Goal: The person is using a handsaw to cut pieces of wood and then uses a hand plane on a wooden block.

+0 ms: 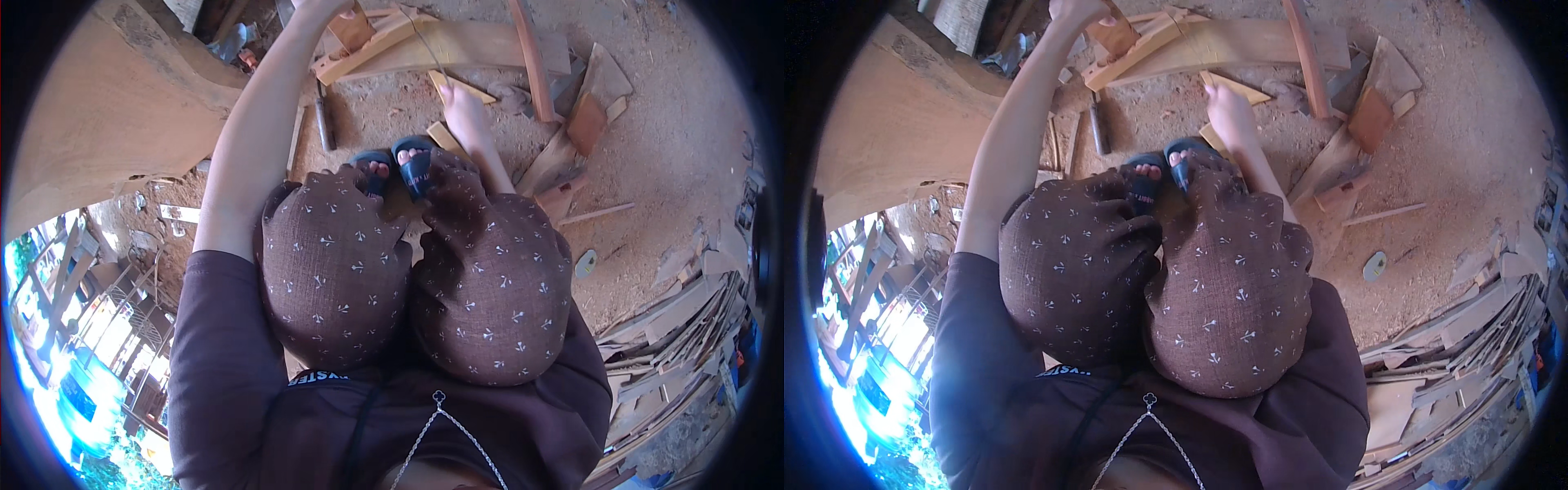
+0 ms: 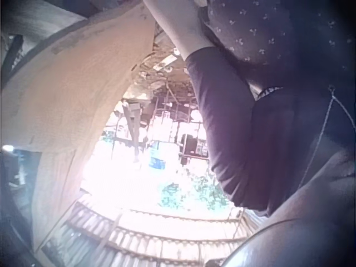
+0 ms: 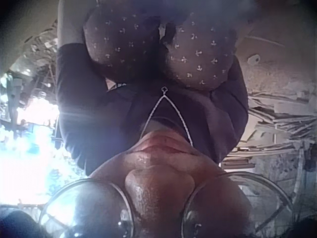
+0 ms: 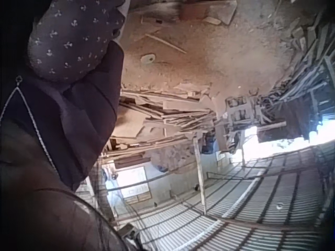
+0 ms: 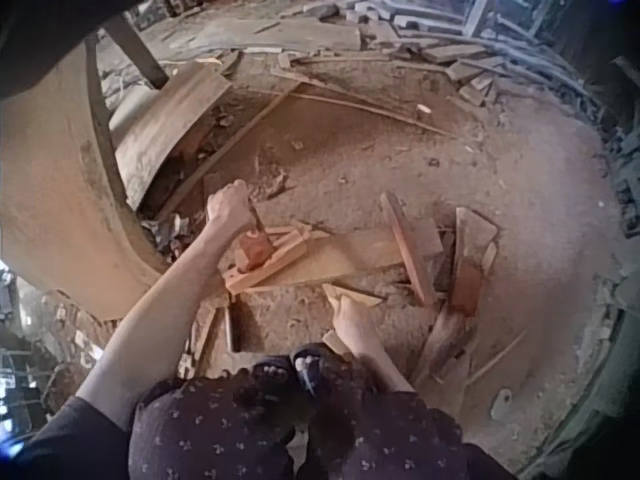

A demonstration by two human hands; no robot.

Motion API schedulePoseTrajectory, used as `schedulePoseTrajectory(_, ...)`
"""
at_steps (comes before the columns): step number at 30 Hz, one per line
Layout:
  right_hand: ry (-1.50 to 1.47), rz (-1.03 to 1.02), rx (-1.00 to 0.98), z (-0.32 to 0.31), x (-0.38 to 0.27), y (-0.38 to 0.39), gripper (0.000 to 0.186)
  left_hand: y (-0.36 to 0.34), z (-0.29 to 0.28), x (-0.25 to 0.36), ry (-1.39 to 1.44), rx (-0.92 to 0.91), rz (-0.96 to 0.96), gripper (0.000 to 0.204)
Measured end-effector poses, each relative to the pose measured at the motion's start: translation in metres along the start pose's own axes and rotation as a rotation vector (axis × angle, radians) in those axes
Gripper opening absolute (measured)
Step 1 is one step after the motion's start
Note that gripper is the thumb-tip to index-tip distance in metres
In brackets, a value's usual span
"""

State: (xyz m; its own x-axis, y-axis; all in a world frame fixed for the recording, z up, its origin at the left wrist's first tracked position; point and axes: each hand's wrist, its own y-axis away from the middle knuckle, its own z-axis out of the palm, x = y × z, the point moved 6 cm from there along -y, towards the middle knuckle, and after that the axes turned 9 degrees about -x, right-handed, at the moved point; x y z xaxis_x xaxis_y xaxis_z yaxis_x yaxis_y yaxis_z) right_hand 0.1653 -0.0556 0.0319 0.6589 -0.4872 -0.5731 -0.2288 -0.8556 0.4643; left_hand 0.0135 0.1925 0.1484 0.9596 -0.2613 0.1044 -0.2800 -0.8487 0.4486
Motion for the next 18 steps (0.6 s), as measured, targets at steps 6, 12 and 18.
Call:
schedulePoseTrajectory(6, 0.082, -0.048, 0.020, -0.007, -0.008, -0.071, 0.035, -0.007, 0.005, 0.020, 0.040, 0.088, 0.087, 0.047)
schedulePoseTrajectory(12, -0.029, 0.077, -0.020, 0.012, 0.026, 0.015, 0.033, -0.004, 0.009, 0.017, 0.036, 0.014, 0.006, 0.039)
schedulePoseTrajectory(18, 0.014, -0.019, -0.021, -0.003, -0.007, -0.046, 0.041, -0.022, 0.016, 0.016, 0.020, 0.213, 0.032, 0.032)
